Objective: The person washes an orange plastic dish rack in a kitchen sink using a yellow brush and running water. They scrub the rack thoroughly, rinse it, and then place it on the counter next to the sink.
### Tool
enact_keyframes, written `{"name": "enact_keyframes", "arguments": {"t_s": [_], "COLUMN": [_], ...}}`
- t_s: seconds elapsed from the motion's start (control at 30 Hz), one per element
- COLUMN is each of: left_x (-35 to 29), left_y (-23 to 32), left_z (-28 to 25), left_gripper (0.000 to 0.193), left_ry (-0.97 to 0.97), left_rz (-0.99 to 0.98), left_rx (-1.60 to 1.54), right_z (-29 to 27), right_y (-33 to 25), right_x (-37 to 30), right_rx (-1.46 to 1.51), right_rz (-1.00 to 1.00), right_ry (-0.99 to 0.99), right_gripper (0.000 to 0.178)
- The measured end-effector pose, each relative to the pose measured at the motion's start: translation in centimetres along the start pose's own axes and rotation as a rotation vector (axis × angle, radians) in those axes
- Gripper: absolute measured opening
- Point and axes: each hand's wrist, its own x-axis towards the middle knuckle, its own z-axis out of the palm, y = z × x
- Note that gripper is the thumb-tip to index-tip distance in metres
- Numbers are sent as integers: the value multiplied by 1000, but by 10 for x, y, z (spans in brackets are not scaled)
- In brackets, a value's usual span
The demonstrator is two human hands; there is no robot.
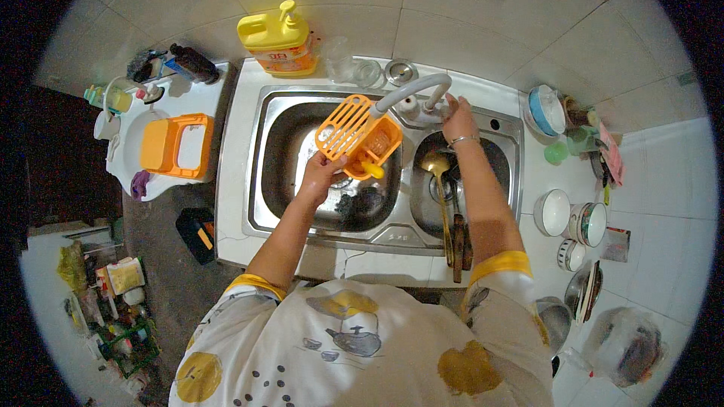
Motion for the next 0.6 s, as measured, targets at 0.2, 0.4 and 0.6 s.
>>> {"name": "enact_keyframes", "arguments": {"t_s": [0.2,0.4,0.6], "left_x": [-12,-4,7], "left_y": [6,-1,-8], "left_z": [7,2,1], "left_gripper": [29,34,33], "left_ry": [-106,36,54], "left_rz": [-44,-26,143], "left_rx": [67,-53,107], "right_z": [-7,-12,-2], "right_y": [-5,-12,-59], "right_x": [34,2,-24], "right_rx": [-177,-281,-106], "right_rz": [114,133,-346], "right_ry": [-258,-225,-73], "right_gripper": [41,38,30]}}
